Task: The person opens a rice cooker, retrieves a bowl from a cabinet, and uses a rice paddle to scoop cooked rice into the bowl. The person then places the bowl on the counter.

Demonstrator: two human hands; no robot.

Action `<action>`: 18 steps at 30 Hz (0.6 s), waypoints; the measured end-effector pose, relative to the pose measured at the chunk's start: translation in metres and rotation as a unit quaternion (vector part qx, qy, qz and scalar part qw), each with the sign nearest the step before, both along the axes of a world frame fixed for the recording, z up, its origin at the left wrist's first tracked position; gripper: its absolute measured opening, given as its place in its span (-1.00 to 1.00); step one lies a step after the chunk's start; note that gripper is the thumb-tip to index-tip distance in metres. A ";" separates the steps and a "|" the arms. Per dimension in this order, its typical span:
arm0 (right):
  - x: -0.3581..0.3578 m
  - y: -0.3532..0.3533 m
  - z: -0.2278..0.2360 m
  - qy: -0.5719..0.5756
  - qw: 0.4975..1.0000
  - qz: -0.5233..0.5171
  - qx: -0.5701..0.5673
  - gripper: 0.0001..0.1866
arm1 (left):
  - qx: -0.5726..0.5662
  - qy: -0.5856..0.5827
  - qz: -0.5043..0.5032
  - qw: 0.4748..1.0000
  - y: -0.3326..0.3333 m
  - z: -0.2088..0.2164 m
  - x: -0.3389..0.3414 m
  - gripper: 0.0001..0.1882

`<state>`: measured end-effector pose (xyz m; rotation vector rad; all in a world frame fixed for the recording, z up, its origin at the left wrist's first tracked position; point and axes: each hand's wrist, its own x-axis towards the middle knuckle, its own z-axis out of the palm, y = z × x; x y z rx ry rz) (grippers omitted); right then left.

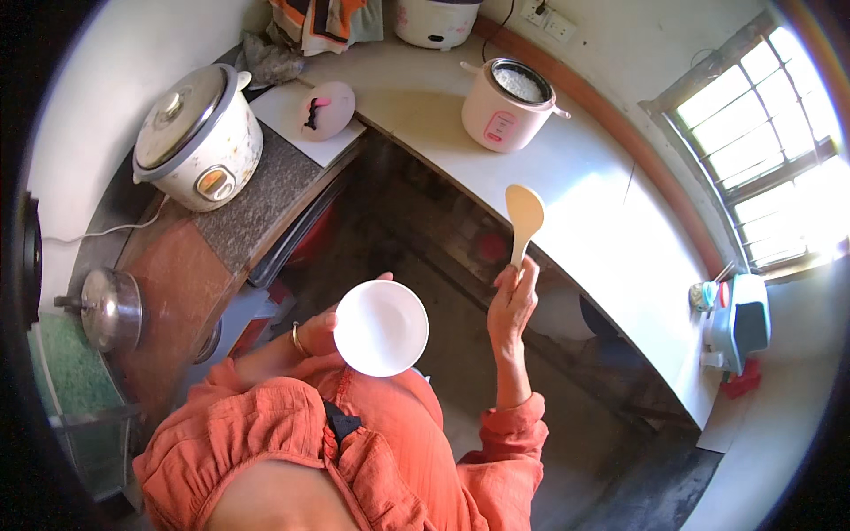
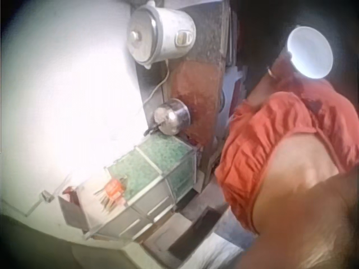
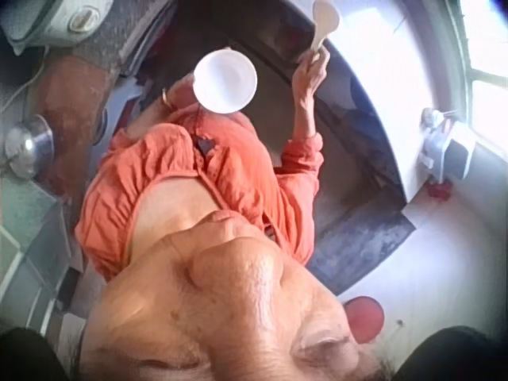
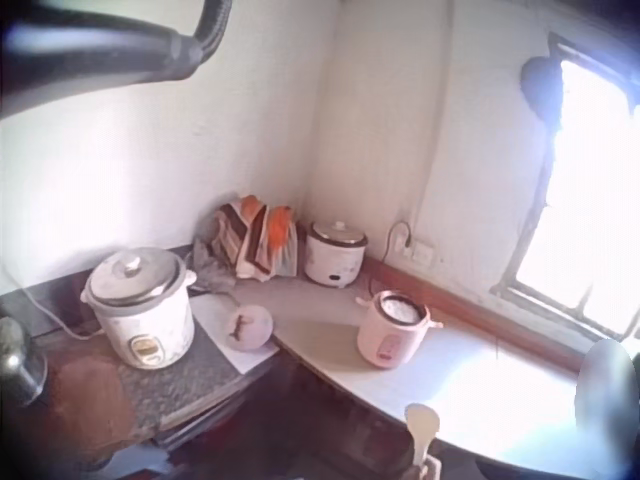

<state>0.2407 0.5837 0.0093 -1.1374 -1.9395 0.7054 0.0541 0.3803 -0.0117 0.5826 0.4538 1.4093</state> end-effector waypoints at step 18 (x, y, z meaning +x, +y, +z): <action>-0.111 0.263 0.112 -0.265 0.888 -0.004 0.376 -0.80 | 0.032 0.148 -0.013 0.988 0.180 0.015 -0.078 0.25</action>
